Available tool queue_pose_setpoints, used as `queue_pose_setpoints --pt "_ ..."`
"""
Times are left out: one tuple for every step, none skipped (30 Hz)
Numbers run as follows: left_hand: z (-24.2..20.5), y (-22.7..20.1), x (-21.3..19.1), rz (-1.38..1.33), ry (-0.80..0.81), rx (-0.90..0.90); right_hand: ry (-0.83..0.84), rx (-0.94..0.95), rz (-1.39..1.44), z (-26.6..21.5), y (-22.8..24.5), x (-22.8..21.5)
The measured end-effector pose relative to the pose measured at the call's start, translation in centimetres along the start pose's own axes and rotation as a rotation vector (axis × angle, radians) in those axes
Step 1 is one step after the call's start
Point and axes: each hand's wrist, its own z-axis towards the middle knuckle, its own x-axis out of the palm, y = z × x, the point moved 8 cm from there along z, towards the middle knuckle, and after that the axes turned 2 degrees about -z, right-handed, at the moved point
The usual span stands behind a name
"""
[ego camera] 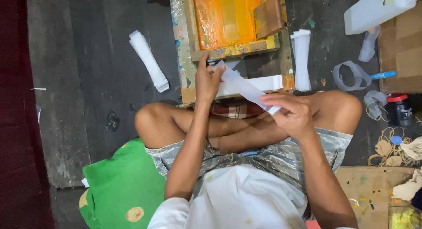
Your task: The person sits cross-legged on the floor and performs screen printing. They place a white fabric under a screen, use a squeegee to spread orange ink across the screen, and then lift the screen to reveal the printed fabric.
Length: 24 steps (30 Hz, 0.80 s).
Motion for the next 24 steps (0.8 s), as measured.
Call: queue_pose_setpoints --pt "0.2 -0.2 0.0 0.0 0.0 -0.001 0.0 0.001 0.0 -0.3 0.0 0.0" --pt "0.4 -0.3 0.1 0.063 0.013 -0.014 -0.005 0.004 0.001 -0.5 -0.1 0.0" --pt "0.7 -0.5 0.2 0.124 0.025 -0.024 -0.011 0.004 0.0 -0.7 -0.2 -0.1" --pt "0.4 -1.8 0.0 0.124 0.025 -0.023 -0.011 0.003 0.0 -0.6 0.0 -0.2" --pt "0.0 -3.4 -0.8 0.197 -0.031 0.017 -0.019 0.02 -0.042 -0.6 -0.1 -0.3" --pt "-0.4 -5.0 -1.5 0.271 -0.088 0.056 -0.026 0.037 -0.083 -0.6 -0.1 -0.4" --pt "-0.5 -4.4 -2.0 0.272 -0.087 0.057 -0.028 0.036 -0.083 -0.8 -0.4 -0.4" --pt "-0.6 -4.4 -3.0 0.376 -0.17 0.12 -0.036 0.045 -0.106 -0.9 -0.7 -0.4" --pt "-0.9 -4.4 -3.9 0.48 -0.25 0.183 -0.044 0.056 -0.13 -1.1 -1.1 -0.4" --pt "-0.6 -3.8 -4.2 0.482 -0.249 0.183 -0.046 0.057 -0.13 -1.2 -1.1 -0.2" --pt "-0.2 -3.0 -4.6 0.531 -0.257 0.163 -0.032 0.079 -0.158 -1.4 -1.3 0.0" --pt "0.2 -2.2 -5.0 0.579 -0.265 0.143 -0.018 0.101 -0.186 -1.5 -1.5 0.2" --pt "0.6 -1.6 -5.1 0.577 -0.265 0.142 -0.016 0.1 -0.188 -1.4 -1.6 0.5" --pt "0.9 -1.3 -5.2 0.62 -0.292 0.169 -0.006 0.113 -0.192 -1.4 -1.9 0.9" --pt "1.5 -1.1 -5.3 0.664 -0.32 0.199 0.002 0.124 -0.196 -1.3 -2.3 1.3" --pt "1.5 -1.3 -5.5 0.662 -0.322 0.201 0.001 0.121 -0.198 -1.1 -2.7 1.6" --pt "1.5 -1.5 -5.7 0.669 -0.31 0.222 0.023 0.132 -0.208 -0.9 -3.2 2.2" --pt "1.6 -1.8 -5.9 0.676 -0.298 0.243 0.045 0.143 -0.219 -0.6 -3.8 2.7" --pt "1.0 -3.3 -6.0 0.676 -0.301 0.248 0.042 0.137 -0.219 -0.2 -4.3 3.2" --pt "0.4 -5.0 -6.1 0.621 -0.303 0.273 0.067 0.135 -0.207 0.2 -4.8 4.0" --pt "-0.2 -6.6 -6.2 0.565 -0.306 0.301 0.091 0.131 -0.196 0.6 -5.4 4.7" --pt "0.0 -7.8 -6.3 0.564 -0.309 0.309 0.087 0.124 -0.197 1.3 -6.3 5.4" --pt "0.2 -9.2 -6.6 0.546 -0.348 0.332 0.106 0.122 -0.205 2.1 -7.3 6.2" --pt "0.3 -10.6 -7.0 0.527 -0.388 0.355 0.126 0.12 -0.214 2.9 -8.3 7.0"
